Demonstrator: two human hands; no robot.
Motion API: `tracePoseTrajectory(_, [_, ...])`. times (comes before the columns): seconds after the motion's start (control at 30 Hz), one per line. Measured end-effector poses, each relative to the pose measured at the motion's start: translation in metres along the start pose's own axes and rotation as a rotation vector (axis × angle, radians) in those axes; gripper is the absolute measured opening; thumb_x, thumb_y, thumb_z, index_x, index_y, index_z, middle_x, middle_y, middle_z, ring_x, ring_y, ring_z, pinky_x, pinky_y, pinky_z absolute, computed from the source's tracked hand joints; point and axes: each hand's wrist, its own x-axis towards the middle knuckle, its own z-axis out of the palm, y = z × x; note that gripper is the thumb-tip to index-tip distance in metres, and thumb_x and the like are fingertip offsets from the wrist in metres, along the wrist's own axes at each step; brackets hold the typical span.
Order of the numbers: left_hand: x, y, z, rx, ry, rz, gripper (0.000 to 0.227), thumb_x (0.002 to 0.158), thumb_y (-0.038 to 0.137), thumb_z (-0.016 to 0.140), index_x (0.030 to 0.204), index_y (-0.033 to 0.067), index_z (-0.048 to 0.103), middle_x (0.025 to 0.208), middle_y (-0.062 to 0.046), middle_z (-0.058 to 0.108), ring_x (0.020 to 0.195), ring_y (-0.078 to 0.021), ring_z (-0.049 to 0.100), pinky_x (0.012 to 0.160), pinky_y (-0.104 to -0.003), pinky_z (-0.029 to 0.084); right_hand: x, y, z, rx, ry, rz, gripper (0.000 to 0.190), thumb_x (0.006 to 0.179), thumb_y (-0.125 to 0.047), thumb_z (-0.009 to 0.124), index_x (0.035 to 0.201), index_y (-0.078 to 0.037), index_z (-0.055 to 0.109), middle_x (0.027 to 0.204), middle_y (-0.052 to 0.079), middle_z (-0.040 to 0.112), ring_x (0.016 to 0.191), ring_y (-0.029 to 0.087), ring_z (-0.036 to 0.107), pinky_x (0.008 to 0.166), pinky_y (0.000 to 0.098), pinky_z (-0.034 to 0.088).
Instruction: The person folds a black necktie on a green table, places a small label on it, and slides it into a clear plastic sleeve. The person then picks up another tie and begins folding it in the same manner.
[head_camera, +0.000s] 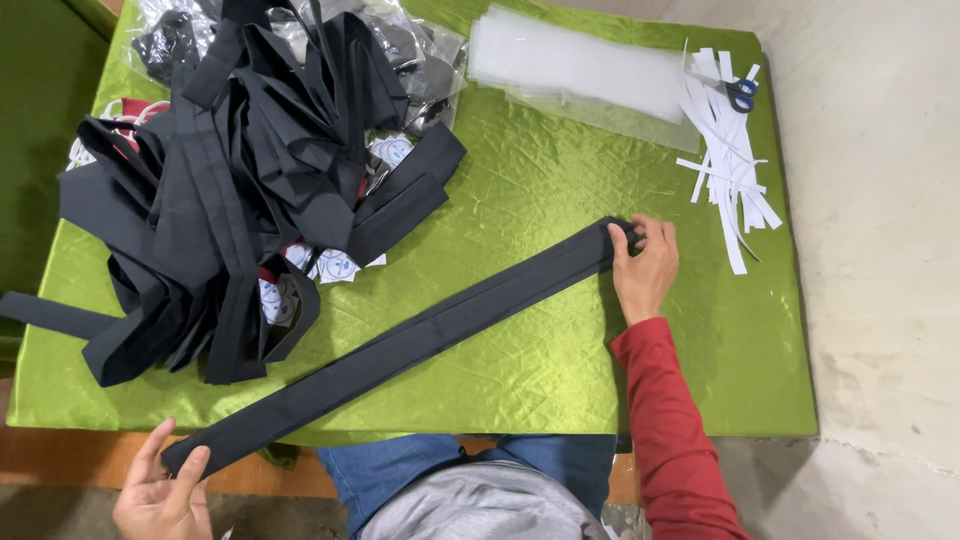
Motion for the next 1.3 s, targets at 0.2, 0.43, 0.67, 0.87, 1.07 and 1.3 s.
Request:
tracePoseTrajectory(0.2, [-0.007,0.007,-0.002,-0.008,0.042,-0.083,0.046,0.099,0.007,0.068,0.145,0.0045,0.063,0.114,-0.005,0.065,0.103,-0.0177,0.067,0.092,-0.031,0.063,-0.048,-0.109,-0.04,-0.059,-0.05,-0.25,0.034,0.105,-0.033,0.057,0.12,-0.003,0.065,0.129,0.019,0.059,0.122,0.034,0.053,0.104,0.0511,0.046])
tracePoseTrajectory(0.43, [-0.009,0.006,0.0,0.038,0.102,-0.048,0.049,0.092,0.005,0.076,0.14,0.0035,0.066,0.1,-0.005,0.064,0.092,-0.0137,0.067,0.089,-0.031,0.063,-0.182,-0.233,-0.034,0.337,-0.743,-0.778,0.044,0.105,-0.027,0.053,0.139,0.002,0.054,0.154,0.029,0.044,0.147,0.045,0.038,0.123,0.0551,0.031])
tracePoseTrajectory(0.67, [-0.03,0.078,0.012,0.246,0.004,-0.064,0.056,0.096,-0.001,0.069,0.15,0.0016,0.055,0.13,-0.019,0.063,0.118,-0.0219,0.062,0.1,-0.03,0.053,-0.188,-0.239,-0.025,0.258,-0.813,-0.813,0.057,0.106,-0.046,0.044,0.143,-0.004,0.053,0.153,0.031,0.045,0.144,0.048,0.041,0.118,0.0561,0.035])
tracePoseTrajectory(0.87, [-0.063,0.149,0.068,0.395,-0.028,0.167,0.055,0.099,-0.008,0.069,0.151,-0.0074,0.055,0.126,-0.023,0.062,0.105,-0.0248,0.062,0.093,-0.032,0.049,-0.161,-0.288,-0.072,0.685,-0.523,-0.831,0.066,0.104,-0.052,0.049,0.147,-0.003,0.039,0.144,0.03,0.053,0.127,0.049,0.061,0.102,0.0577,0.053])
tracePoseTrajectory(1.07, [-0.081,0.157,0.128,-0.09,-0.333,0.303,0.058,0.085,0.023,0.07,0.13,-0.0108,0.057,0.126,-0.019,0.063,0.101,-0.0235,0.067,0.079,-0.03,0.059,-0.149,-0.303,-0.084,0.997,-0.421,-0.658,0.04,0.107,-0.022,0.059,0.137,0.004,0.052,0.126,0.026,0.067,0.111,0.038,0.074,0.091,0.0437,0.063])
tracePoseTrajectory(1.3, [-0.078,0.132,0.172,0.028,-0.476,0.595,0.048,0.099,0.019,0.057,0.134,-0.0131,0.05,0.136,-0.031,0.057,0.119,-0.0373,0.068,0.104,-0.04,0.06,-0.102,-0.254,-0.087,0.948,-0.354,-0.235,0.019,0.097,-0.005,0.064,0.115,0.0,0.071,0.11,0.014,0.077,0.097,0.026,0.078,0.087,0.0346,0.064])
